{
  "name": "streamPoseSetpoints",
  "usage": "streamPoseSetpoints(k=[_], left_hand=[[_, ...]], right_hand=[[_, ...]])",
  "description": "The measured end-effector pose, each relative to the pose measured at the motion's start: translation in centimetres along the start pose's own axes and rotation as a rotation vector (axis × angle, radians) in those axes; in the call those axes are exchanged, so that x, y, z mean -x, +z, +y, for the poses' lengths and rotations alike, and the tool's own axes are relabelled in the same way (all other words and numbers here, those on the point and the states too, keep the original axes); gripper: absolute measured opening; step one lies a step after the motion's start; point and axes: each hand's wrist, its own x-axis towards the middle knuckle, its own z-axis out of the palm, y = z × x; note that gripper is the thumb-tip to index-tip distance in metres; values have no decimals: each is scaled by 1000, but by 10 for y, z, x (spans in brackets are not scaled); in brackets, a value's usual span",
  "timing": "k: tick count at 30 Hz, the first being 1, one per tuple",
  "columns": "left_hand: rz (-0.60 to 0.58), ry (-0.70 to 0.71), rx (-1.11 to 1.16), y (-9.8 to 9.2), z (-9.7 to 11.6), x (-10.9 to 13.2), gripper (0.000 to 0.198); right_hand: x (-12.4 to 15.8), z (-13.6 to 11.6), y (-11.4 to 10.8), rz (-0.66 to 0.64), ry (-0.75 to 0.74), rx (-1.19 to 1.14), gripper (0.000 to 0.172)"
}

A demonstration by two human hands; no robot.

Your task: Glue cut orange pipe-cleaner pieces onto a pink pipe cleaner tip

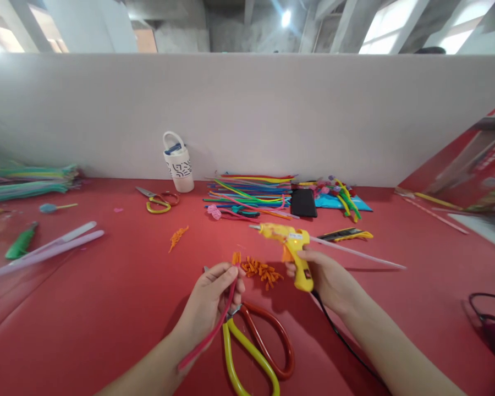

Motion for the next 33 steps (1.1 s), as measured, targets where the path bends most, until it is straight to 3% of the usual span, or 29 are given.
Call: streamPoseSetpoints(k=[6,9,12,19,26,33], left_hand=[[20,17,0,-3,-1,-5,18],[44,29,1,-4,0,-6,18],[65,35,-16,-6,1,-7,19],[69,40,-56,-5,2,-5,18],[104,40,-65,-6,3,-6,20],[145,27,-55,-5,4,-7,23]], right_hand=[[17,0,16,-277,86,-242,21],[24,0,23,-355,79,-393,21],[28,-2,26,-344,105,-421,17],[31,-5,22,-262,115,-200,20],[35,3,28,-129,-98,99,32],[38,3,26,-100,-142,199,32]])
